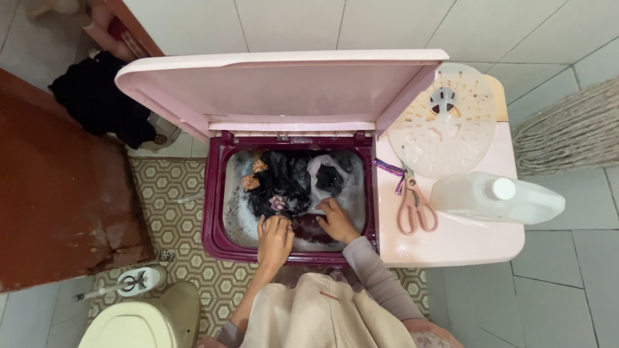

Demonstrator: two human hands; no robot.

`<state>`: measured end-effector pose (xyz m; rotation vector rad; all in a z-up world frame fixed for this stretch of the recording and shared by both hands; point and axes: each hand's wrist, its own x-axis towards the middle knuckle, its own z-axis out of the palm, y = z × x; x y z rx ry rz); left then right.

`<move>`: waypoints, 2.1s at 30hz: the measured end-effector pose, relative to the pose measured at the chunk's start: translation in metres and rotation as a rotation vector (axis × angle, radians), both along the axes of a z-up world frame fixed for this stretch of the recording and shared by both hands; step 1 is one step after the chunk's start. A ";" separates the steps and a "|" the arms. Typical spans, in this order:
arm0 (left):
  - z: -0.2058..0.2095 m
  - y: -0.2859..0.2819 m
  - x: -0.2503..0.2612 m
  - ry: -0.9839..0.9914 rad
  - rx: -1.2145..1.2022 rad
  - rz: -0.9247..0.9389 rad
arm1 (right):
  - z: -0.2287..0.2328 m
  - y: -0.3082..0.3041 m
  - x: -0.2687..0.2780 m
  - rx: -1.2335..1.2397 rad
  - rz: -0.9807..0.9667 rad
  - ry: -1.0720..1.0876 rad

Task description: Hand-washing clothes inside a small portable washing machine by scrubbing and stirring them in soapy water.

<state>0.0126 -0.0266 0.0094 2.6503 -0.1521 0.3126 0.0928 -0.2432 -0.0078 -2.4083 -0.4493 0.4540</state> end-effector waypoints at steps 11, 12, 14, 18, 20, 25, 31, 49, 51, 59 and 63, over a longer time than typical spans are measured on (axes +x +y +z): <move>0.006 0.001 -0.001 -0.016 -0.063 0.016 | -0.027 -0.001 0.000 0.022 -0.002 0.000; 0.006 0.001 -0.001 -0.014 -0.064 0.015 | -0.028 -0.002 -0.001 0.021 -0.003 0.002; 0.007 0.002 -0.001 -0.009 -0.072 0.011 | -0.031 -0.002 -0.001 -0.004 0.009 0.006; -0.001 0.004 -0.001 -0.015 -0.054 0.004 | -0.032 -0.002 -0.002 -0.001 0.019 -0.002; -0.009 0.004 0.000 -0.033 -0.055 0.004 | -0.030 -0.003 -0.002 0.007 0.014 0.015; -0.006 0.004 0.000 -0.075 -0.054 -0.001 | -0.033 -0.002 -0.002 0.007 0.024 0.017; -0.006 0.002 0.001 -0.093 -0.061 0.001 | -0.034 -0.002 -0.001 0.002 0.026 0.017; -0.016 0.005 0.003 -0.093 -0.084 -0.013 | -0.014 0.002 -0.003 -0.017 0.036 0.077; -0.017 0.004 0.002 -0.102 -0.080 -0.009 | -0.014 0.002 -0.002 -0.045 0.048 0.072; -0.007 0.005 0.002 -0.142 -0.093 -0.015 | -0.006 0.003 -0.002 -0.058 0.046 0.102; -0.014 0.005 0.002 -0.143 -0.088 -0.015 | -0.009 0.003 -0.002 -0.011 0.010 0.127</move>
